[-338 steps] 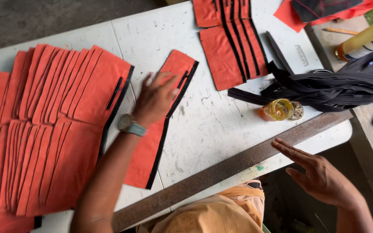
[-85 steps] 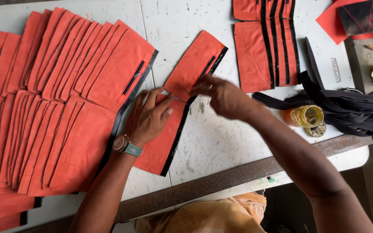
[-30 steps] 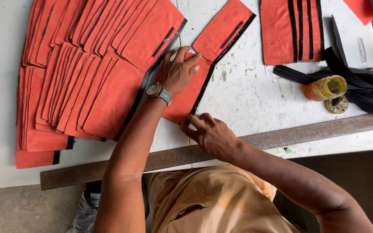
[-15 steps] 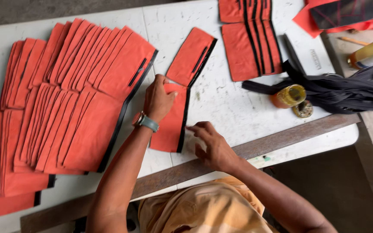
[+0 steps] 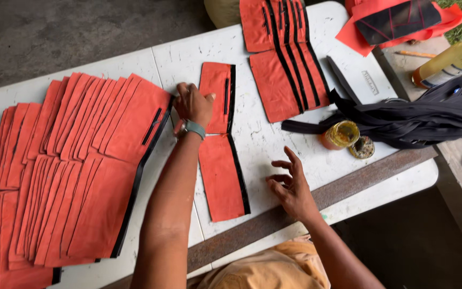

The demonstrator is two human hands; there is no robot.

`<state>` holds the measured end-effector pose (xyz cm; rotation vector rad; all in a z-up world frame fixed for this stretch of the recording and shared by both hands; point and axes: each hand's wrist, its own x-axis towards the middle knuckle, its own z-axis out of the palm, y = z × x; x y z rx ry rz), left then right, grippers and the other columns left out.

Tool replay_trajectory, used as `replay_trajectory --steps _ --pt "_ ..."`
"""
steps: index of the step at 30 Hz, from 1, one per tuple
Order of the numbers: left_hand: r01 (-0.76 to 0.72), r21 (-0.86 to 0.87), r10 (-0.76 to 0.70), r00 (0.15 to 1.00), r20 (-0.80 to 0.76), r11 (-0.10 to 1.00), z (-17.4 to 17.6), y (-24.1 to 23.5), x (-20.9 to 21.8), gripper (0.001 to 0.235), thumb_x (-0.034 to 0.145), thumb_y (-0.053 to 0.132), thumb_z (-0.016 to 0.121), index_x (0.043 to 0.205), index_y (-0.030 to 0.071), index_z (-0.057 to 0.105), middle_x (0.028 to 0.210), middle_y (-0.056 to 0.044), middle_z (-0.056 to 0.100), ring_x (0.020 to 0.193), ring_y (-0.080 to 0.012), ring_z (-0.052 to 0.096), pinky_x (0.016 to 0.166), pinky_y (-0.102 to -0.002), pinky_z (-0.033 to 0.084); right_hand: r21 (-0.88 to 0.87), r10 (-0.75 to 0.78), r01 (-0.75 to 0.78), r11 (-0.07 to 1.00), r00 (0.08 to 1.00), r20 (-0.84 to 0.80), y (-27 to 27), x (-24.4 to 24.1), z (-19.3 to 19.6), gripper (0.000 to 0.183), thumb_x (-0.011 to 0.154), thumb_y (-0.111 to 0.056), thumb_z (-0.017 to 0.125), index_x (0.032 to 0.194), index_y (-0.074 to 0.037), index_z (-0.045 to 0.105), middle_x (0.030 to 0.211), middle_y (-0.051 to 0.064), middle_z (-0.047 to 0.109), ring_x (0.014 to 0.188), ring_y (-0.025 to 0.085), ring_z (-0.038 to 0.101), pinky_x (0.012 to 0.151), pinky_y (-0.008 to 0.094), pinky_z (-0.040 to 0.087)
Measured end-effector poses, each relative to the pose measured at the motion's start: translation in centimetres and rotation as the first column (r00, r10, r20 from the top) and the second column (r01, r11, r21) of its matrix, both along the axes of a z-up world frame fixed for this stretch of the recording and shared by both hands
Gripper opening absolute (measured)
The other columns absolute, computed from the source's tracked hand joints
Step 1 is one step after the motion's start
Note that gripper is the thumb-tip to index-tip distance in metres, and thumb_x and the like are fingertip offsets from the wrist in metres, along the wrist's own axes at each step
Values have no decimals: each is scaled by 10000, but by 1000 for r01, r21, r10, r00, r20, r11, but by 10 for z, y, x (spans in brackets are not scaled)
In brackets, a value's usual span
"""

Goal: The person applies adhesive from a small jar to the edges of black elastic strips and presses them onto red fabric pouches. They repeat this process for multiple pouches, stacking completed units on the table.

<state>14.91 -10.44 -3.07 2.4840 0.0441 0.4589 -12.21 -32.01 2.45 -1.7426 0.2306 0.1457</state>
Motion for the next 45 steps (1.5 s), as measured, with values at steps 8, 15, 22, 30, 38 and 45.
replay_trajectory --steps 8,15,22,30,38,45 --pt "273 -899 -352 925 147 343 -16 2 28 260 897 -31 780 1048 38 580 1009 -59 673 907 -134 617 877 -317 527 405 -40 22 914 999 36 -19 7 -3 994 888 -327 664 1641 -213 26 1523 206 418 1340 330 550 1101 494 466" --pt "253 -965 -299 918 261 -66 17 -59 93 242 923 8 758 1058 63 564 1037 -71 688 968 -135 619 1013 -306 479 621 -68 37 783 997 26 -27 36 1 1084 863 -605 599 1666 -218 -18 1569 256 360 1380 439 435 1155 566 324" --pt "209 -977 -237 948 213 -44 -6 -103 167 224 908 -3 755 1022 68 576 1035 -70 693 977 -143 638 975 -310 507 611 -161 126 781 987 3 -43 25 -5 1093 862 -588 618 1653 -213 -38 1604 292 308 1468 421 384 1171 547 329" --pt "113 -986 -184 979 90 119 -40 -118 220 271 873 -54 760 1029 41 560 1004 -106 716 907 -161 674 878 -321 573 614 -151 101 783 988 29 -43 31 -9 990 915 -443 600 1649 -184 -11 1612 269 299 1426 397 434 1146 526 389" --pt "87 -599 -113 994 -7 796 -8 -111 230 392 804 186 898 1057 1 662 1046 -131 725 939 -232 685 854 -362 566 571 -137 68 818 988 78 -50 21 -33 921 894 -299 673 1627 -98 153 1450 185 462 1238 285 602 1033 441 528" --pt "405 -10 -404 914 43 914 45 38 76 302 934 196 804 1134 -4 697 1137 -184 677 1075 -382 626 914 -472 506 -61 -174 203 977 933 315 -99 -4 52 463 822 -53 816 1271 -59 699 1003 26 524 871 117 496 742 230 519"
